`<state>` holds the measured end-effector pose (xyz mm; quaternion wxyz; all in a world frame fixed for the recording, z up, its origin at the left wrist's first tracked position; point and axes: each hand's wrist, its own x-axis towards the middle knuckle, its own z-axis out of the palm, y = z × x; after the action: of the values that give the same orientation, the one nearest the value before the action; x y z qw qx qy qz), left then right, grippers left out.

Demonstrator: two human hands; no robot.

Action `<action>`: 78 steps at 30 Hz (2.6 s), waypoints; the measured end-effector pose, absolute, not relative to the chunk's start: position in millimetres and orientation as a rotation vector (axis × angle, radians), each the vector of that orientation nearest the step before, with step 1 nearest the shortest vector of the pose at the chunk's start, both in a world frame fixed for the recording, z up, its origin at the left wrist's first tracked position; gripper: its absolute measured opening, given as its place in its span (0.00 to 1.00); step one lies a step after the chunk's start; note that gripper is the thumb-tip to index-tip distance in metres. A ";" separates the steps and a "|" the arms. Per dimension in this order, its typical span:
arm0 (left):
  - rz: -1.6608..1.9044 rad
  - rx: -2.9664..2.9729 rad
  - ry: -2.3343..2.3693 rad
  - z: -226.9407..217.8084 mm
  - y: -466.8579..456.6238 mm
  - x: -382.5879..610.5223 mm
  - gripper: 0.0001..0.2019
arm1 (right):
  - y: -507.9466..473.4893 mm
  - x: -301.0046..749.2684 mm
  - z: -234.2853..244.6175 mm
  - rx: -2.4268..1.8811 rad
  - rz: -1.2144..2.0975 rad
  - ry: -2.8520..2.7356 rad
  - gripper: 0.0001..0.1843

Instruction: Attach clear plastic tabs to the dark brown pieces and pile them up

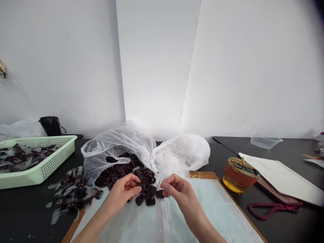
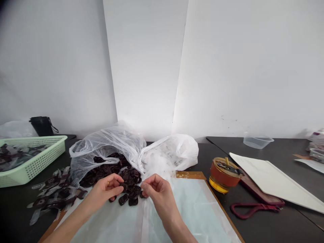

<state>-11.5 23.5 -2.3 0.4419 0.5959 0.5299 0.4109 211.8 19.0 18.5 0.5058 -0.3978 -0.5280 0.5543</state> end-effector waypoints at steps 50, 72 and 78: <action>1.115 0.833 0.873 -11.3 5.5 28.1 0.15 | 5.1 189.7 -3.8 -1.034 0.704 -1.749 0.07; 0.999 0.994 1.093 -12.5 5.9 26.6 0.18 | 8.6 192.8 -0.3 -1.069 1.094 -1.631 0.06; 0.959 1.013 1.102 -7.2 3.9 25.9 0.20 | 12.9 195.7 -0.9 -0.937 1.399 -1.489 0.06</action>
<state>25.9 3.9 -7.2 0.6301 0.4424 0.4813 0.4190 195.7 12.9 -0.9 0.4322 -0.3758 -0.5974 0.5613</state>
